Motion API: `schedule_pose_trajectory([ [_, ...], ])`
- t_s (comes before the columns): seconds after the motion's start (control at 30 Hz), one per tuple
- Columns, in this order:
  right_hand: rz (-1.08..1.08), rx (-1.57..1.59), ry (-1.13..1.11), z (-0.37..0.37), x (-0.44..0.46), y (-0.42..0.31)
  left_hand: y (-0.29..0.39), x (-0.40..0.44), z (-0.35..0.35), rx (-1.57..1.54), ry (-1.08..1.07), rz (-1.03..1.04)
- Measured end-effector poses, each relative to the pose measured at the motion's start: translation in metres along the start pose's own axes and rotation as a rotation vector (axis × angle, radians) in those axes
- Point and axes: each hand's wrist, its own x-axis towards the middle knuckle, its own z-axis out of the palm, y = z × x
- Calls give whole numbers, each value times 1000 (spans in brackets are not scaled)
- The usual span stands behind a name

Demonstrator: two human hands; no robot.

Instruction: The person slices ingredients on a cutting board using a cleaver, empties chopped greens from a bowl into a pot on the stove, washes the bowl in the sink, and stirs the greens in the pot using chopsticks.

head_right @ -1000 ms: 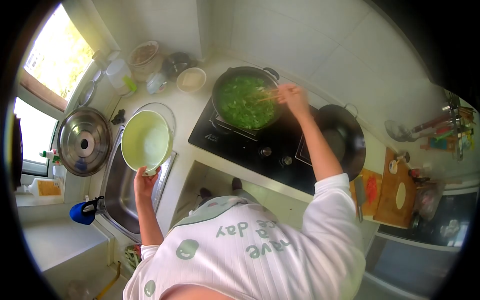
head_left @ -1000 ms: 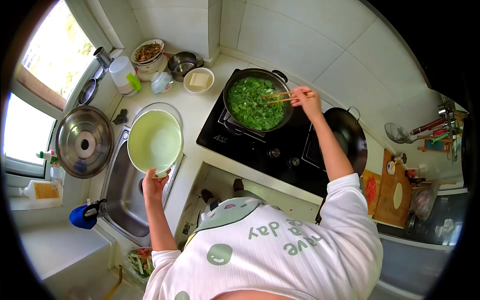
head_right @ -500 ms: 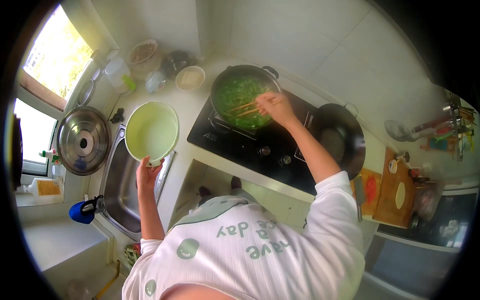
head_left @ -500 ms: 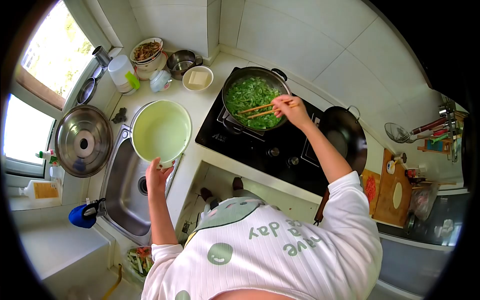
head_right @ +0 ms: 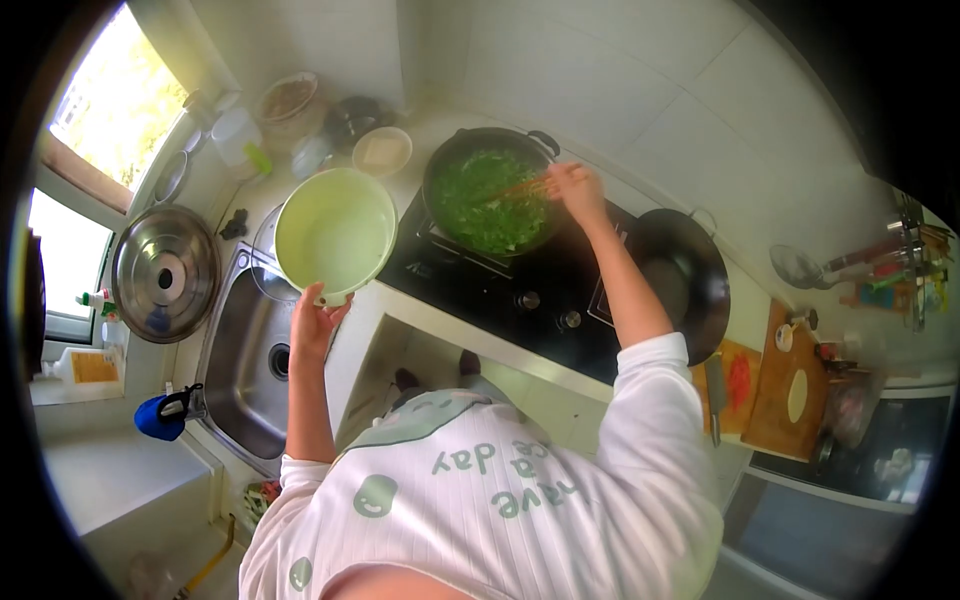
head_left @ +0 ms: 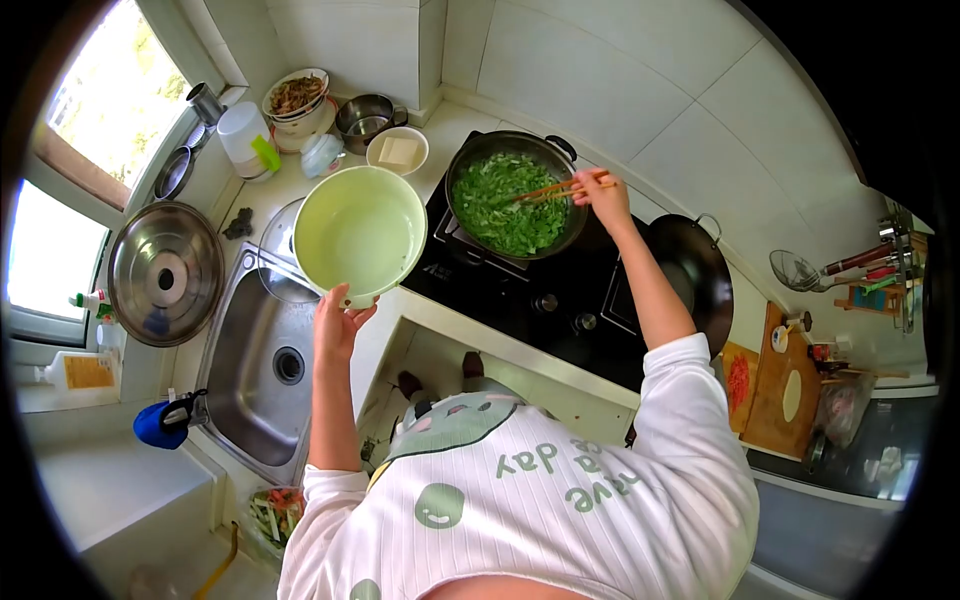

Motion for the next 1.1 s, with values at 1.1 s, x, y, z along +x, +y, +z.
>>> schedule_pose_trajectory([
  [1.1, -114, 60, -26, 30, -34, 16, 9, 4, -1, 43, 4, -18],
])
